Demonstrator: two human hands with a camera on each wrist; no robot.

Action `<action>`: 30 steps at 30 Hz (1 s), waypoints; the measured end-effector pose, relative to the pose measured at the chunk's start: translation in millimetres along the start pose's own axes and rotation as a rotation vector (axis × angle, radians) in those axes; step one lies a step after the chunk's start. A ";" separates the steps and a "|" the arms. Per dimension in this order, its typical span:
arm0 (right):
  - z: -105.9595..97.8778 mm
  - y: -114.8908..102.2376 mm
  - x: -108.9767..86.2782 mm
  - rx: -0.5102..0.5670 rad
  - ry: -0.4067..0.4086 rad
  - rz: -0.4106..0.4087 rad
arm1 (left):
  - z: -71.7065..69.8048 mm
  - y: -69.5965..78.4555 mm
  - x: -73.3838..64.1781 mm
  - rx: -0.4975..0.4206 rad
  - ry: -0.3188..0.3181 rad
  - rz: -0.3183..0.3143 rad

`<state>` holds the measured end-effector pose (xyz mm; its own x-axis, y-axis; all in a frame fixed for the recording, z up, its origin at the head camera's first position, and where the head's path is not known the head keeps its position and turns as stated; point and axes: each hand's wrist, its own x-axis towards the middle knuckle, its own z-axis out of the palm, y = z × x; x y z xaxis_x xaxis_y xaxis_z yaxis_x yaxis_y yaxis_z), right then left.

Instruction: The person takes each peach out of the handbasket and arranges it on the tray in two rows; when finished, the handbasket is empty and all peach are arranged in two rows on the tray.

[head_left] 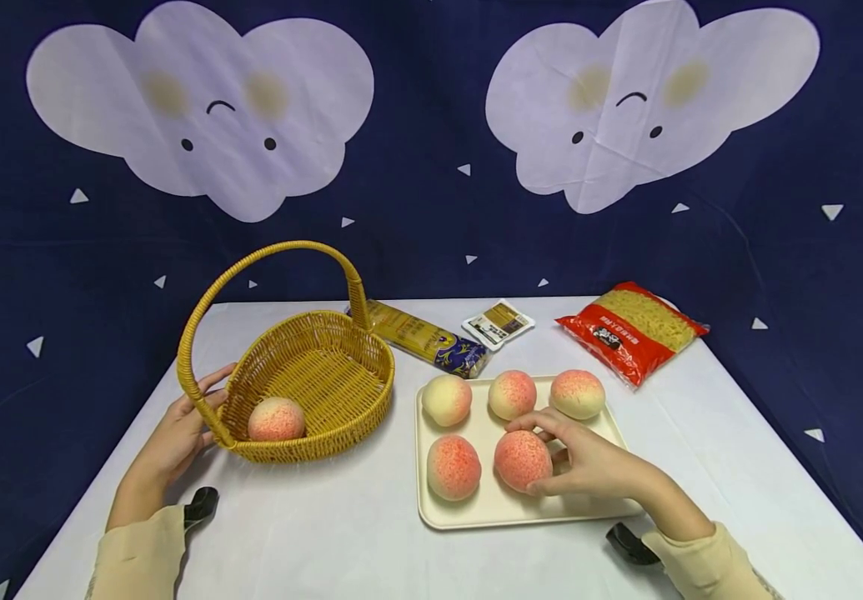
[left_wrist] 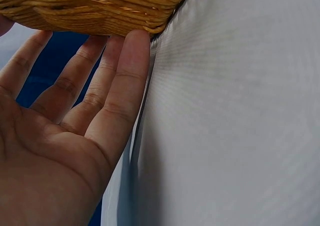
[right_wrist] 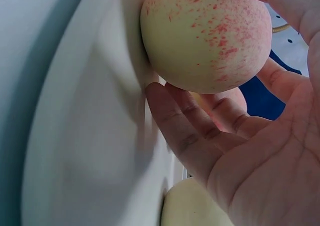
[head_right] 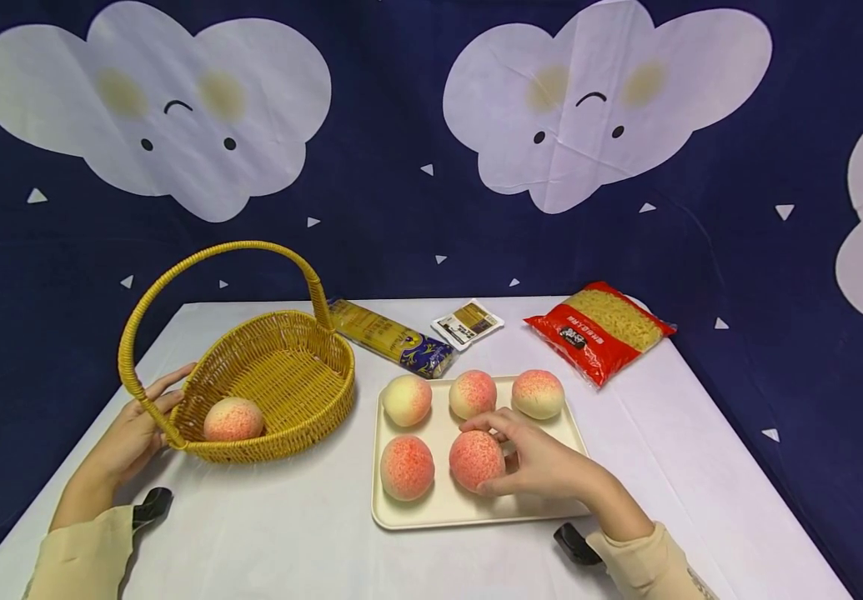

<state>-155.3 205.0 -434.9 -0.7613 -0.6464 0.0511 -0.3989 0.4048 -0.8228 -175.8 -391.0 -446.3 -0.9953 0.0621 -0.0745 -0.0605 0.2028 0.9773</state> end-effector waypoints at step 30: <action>-36.7 -44.8 6.2 -0.247 -0.009 -0.036 | -1.3 -4.5 3.0 0.039 0.002 -0.015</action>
<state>-160.9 206.6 -376.9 -0.7401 -0.6687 0.0716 -0.5393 0.5265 -0.6573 -178.6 -393.1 -450.6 -0.9945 0.0569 -0.0884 -0.0722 0.2418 0.9677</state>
